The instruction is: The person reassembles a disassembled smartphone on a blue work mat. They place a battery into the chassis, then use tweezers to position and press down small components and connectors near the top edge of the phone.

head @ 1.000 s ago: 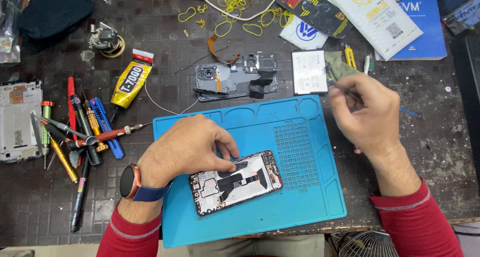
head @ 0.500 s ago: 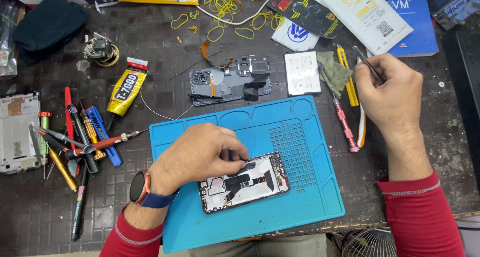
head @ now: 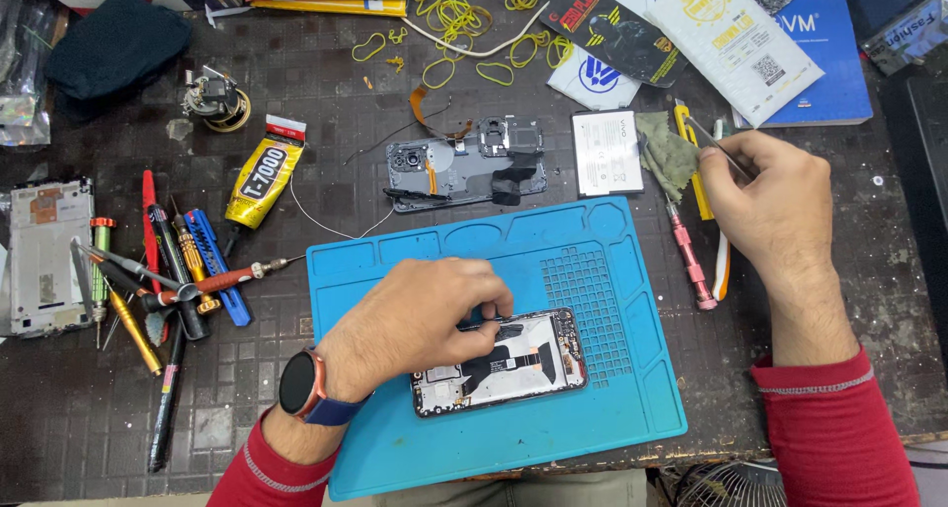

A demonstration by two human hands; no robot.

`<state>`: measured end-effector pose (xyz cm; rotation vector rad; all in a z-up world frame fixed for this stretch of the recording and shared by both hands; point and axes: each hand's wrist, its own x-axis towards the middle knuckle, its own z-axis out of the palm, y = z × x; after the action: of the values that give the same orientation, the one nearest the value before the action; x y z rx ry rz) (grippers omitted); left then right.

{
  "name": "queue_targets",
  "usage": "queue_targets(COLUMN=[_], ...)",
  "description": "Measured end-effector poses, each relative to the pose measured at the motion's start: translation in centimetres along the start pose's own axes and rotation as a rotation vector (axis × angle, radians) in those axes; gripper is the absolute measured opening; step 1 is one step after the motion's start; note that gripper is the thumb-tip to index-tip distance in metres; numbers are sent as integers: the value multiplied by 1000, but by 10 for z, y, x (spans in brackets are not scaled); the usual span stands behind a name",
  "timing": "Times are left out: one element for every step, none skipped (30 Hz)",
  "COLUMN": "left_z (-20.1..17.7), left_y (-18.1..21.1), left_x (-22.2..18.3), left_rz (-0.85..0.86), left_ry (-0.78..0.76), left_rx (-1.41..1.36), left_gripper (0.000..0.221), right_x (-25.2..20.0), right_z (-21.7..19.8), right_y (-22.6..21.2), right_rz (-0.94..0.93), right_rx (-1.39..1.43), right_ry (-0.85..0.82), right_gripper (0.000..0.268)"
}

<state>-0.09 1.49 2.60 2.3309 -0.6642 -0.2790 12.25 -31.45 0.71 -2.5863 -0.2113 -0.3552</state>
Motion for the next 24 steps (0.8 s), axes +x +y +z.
queue_targets(left_z=[1, 3, 4, 4, 4, 4, 4, 5, 5, 5, 4, 4, 5, 5, 6, 6, 7, 7, 8, 9, 10, 10, 11, 11], left_y=[1, 3, 4, 3, 3, 3, 3, 3, 3, 3, 3, 3, 3, 3, 3, 3, 2, 2, 1, 1, 1, 0, -1, -2], left_x=[0, -1, -1, 0, -1, -1, -2, -2, -3, -3, -4, -4, -4, -4, -4, -4, -4, -4, -3, -3, -3, -4, -4, -4], left_rz=[2, 5, 6, -3, -13, -23, -22, -20, -16, -15, -14, -13, 3, 19, 35, 53, 72, 91, 101, 111, 120, 132, 146, 160], left_ry=[15, 29, 44, 35, 25, 16, 18, 20, 21, 23, 24, 25, 25, 24, 24, 27, 30, 32, 34, 36, 39, 30, 22, 14], left_rx=[2, 4, 5, 4, 3, 2, -3, -7, -11, -21, -30, -40, -25, -10, 5, 11, 18, 24, 26, 29, 31, 41, 52, 62], left_gripper=[14, 14, 15, 15, 15, 15, 16, 16, 17, 18, 18, 19, 19, 19, 20, 20, 20, 21, 21, 21, 20, 20, 19, 19], right_x=[0, 0, 1, 1, 0, 0, 0, -1, -1, -2, -3, -4, -4, -4, -4, -4, -4, -4, -4, -5, -5, -5, -5, -4], right_z=[0, 1, 1, 1, 1, 1, 1, 2, 2, 2, 3, 3, 4, 4, 4, 4, 4, 4, 5, 5, 6, 7, 8, 9], right_y=[-1, -2, -3, -3, -4, -5, -5, -6, -6, -6, -6, -5, -5, -5, -4, -3, -2, -1, 0, 1, 2, 4, 5, 7], right_rz=[8, 16, 23, 30, 35, 41, 43, 44, 47, 6, -34, -74, -86, -99, -112, -113, -114, -114, -109, -104, -99, -113, -127, -140], right_rx=[-5, -11, -15, -23, -30, -36, -40, -44, -48, -79, -110, -140, -137, -134, -131, -131, -133, -134, -128, -122, -115, -130, -145, -160], right_ry=[-6, -13, -21, -24, -30, -35, -29, -24, -16, 1, 18, 36, 46, 56, 66, 65, 63, 62, 61, 59, 56, 62, 68, 75], right_gripper=[23, 23, 23, 23, 23, 23, 23, 22, 22, 20, 18, 16, 16, 15, 14, 15, 16, 17, 17, 17, 17, 16, 14, 14])
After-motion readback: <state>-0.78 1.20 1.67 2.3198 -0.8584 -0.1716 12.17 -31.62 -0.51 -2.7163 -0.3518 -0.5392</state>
